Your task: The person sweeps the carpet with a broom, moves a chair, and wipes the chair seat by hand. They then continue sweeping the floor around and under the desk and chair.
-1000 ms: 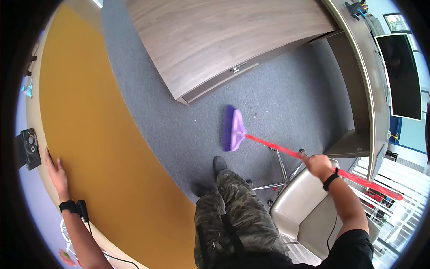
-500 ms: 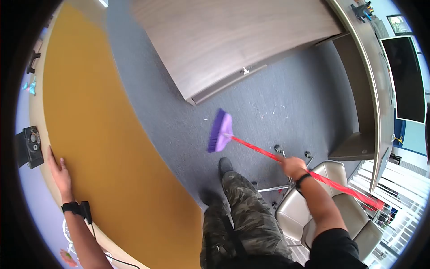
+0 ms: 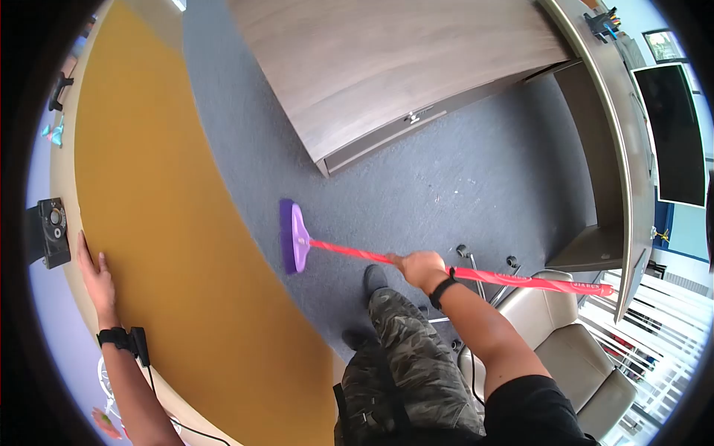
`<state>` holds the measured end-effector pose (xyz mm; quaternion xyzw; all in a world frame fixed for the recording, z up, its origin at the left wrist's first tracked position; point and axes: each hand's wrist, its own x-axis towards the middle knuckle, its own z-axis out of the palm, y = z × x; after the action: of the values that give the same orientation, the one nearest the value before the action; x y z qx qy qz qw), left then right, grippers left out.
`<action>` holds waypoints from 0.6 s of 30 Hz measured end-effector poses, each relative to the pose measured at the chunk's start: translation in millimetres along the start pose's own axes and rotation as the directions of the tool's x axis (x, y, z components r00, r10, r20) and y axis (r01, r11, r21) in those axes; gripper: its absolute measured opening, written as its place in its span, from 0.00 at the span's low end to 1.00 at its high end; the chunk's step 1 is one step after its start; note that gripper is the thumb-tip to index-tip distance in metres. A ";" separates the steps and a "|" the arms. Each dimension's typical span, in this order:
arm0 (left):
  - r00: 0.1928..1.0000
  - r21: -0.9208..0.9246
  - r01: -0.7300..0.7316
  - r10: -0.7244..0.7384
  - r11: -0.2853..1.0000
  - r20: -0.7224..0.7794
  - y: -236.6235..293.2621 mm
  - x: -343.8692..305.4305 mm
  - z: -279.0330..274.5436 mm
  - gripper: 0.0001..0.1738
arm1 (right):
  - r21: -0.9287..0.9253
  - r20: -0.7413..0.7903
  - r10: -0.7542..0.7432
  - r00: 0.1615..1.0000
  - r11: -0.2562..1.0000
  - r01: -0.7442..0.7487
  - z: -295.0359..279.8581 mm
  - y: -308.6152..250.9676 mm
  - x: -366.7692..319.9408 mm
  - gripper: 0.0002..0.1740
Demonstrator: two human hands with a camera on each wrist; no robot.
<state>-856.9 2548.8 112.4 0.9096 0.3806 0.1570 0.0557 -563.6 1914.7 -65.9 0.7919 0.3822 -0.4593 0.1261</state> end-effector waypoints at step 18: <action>0.999 0.170 0.029 -0.024 0.985 -0.028 31.9 -3.3 -4.7 0.36 | -0.071 0.201 0.040 0.979 0.997 -0.026 -13.9 -23.8 -94.7 0.37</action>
<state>-839.1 2523.8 123.1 0.9038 0.4055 0.1349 -0.0252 -599.1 1892.1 23.3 0.7426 0.3695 -0.5221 0.1987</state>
